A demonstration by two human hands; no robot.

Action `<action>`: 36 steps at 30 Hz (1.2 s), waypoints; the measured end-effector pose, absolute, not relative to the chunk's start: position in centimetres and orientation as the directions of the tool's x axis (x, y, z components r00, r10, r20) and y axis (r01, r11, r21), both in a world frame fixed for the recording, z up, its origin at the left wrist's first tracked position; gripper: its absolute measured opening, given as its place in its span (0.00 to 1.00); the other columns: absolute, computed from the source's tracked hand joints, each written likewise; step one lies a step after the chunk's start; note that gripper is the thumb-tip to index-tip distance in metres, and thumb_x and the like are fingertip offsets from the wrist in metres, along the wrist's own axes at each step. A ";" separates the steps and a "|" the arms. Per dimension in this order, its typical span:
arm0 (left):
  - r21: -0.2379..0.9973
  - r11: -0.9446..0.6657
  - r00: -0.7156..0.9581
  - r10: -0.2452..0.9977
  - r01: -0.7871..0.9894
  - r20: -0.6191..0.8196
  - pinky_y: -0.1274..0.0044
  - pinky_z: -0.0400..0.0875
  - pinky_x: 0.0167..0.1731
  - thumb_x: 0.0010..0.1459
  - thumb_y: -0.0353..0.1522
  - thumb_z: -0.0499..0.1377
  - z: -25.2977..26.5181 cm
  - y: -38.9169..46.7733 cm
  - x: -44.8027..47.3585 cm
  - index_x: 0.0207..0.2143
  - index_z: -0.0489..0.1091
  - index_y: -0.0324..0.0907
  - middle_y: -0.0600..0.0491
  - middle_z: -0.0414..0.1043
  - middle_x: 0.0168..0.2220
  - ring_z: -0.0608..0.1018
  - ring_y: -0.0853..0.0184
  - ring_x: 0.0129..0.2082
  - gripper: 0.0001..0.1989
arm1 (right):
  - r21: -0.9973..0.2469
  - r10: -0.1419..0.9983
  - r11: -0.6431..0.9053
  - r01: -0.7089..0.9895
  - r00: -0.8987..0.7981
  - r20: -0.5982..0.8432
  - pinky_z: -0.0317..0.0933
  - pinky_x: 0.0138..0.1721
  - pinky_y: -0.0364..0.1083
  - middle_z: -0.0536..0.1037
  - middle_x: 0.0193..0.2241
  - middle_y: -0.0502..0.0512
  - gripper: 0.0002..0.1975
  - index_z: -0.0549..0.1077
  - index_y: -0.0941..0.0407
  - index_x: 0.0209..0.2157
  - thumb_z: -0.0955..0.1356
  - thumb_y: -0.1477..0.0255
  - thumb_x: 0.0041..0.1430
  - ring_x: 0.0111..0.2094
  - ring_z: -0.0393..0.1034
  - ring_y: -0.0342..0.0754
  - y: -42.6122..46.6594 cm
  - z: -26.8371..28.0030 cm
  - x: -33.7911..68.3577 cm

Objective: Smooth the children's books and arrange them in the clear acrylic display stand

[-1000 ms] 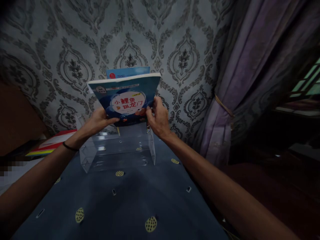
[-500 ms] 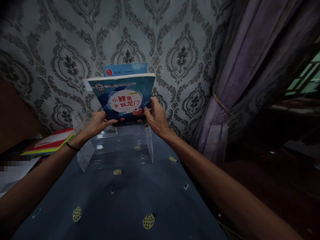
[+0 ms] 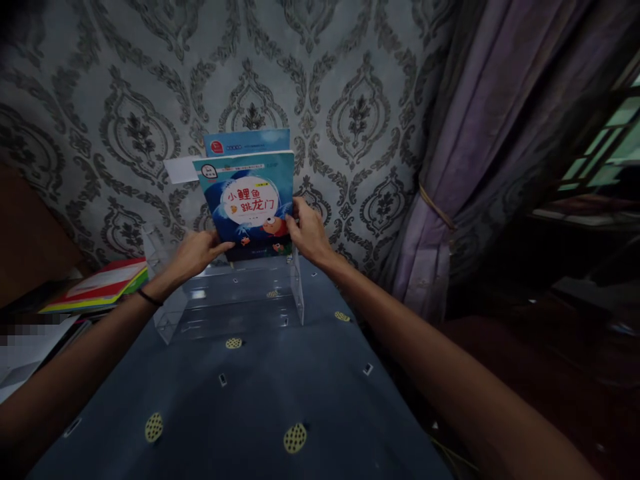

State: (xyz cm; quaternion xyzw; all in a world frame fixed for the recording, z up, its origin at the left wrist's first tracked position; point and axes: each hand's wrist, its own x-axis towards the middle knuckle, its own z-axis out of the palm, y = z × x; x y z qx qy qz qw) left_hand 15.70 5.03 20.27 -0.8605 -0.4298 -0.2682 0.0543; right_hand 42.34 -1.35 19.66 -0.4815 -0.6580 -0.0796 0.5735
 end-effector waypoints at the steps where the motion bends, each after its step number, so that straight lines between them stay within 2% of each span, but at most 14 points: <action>1: 0.128 -0.618 0.485 0.714 0.776 0.506 0.73 0.64 0.30 0.64 0.48 0.54 20.3 4.7 15.7 0.28 0.68 0.44 0.48 0.75 0.27 0.78 0.56 0.32 0.19 | -0.435 0.548 0.506 0.745 0.112 0.829 0.69 0.44 0.55 0.78 0.37 0.56 0.12 0.71 0.53 0.45 0.65 0.71 0.59 0.38 0.72 0.53 -1.5 19.5 42.5; 7: 0.071 -0.555 0.468 0.757 0.829 0.455 0.72 0.67 0.34 0.68 0.43 0.51 20.5 3.3 16.2 0.38 0.72 0.42 0.43 0.80 0.35 0.81 0.53 0.39 0.17 | -0.382 0.552 0.409 0.829 0.109 0.827 0.68 0.43 0.55 0.77 0.36 0.57 0.09 0.71 0.54 0.41 0.66 0.70 0.57 0.38 0.72 0.54 -2.3 18.2 43.0; 11: 0.049 -0.523 0.467 0.796 0.851 0.384 0.71 0.69 0.36 0.70 0.43 0.49 20.5 2.6 16.6 0.44 0.71 0.41 0.41 0.80 0.41 0.81 0.52 0.43 0.18 | -0.413 0.551 0.407 0.814 0.142 0.822 0.69 0.43 0.55 0.77 0.38 0.58 0.13 0.71 0.54 0.45 0.65 0.70 0.57 0.39 0.73 0.55 -2.3 17.5 42.8; 16: 0.078 -0.443 0.372 0.824 0.893 0.427 0.69 0.71 0.36 0.71 0.44 0.46 20.9 1.7 17.2 0.51 0.63 0.37 0.39 0.80 0.41 0.82 0.48 0.44 0.20 | -0.425 0.503 0.406 0.809 0.190 0.843 0.70 0.45 0.58 0.77 0.46 0.65 0.21 0.68 0.57 0.54 0.65 0.70 0.58 0.45 0.74 0.58 -1.9 17.1 42.7; 24: 0.145 -0.452 0.363 0.838 0.880 0.407 0.69 0.72 0.39 0.72 0.40 0.44 21.7 0.9 17.9 0.52 0.61 0.35 0.35 0.79 0.45 0.82 0.49 0.47 0.18 | -0.433 0.529 0.430 0.792 0.167 0.832 0.64 0.56 0.63 0.76 0.53 0.65 0.24 0.69 0.54 0.59 0.62 0.69 0.61 0.54 0.71 0.61 -1.2 16.5 42.5; 31: 0.084 -0.454 0.380 0.822 0.887 0.424 0.70 0.72 0.39 0.72 0.40 0.44 21.8 1.4 17.9 0.51 0.63 0.35 0.34 0.79 0.43 0.83 0.50 0.45 0.19 | -0.458 0.505 0.417 0.785 0.219 0.835 0.68 0.51 0.62 0.76 0.51 0.66 0.24 0.71 0.54 0.58 0.62 0.71 0.60 0.52 0.71 0.62 -0.9 16.1 41.9; 36: 0.104 -0.496 0.409 0.803 0.862 0.433 0.70 0.72 0.39 0.72 0.40 0.44 22.2 1.6 17.4 0.51 0.64 0.35 0.35 0.79 0.42 0.83 0.50 0.44 0.19 | -0.474 0.512 0.408 0.780 0.234 0.826 0.69 0.48 0.63 0.77 0.47 0.66 0.23 0.72 0.56 0.56 0.62 0.70 0.60 0.48 0.73 0.62 -0.9 16.7 42.0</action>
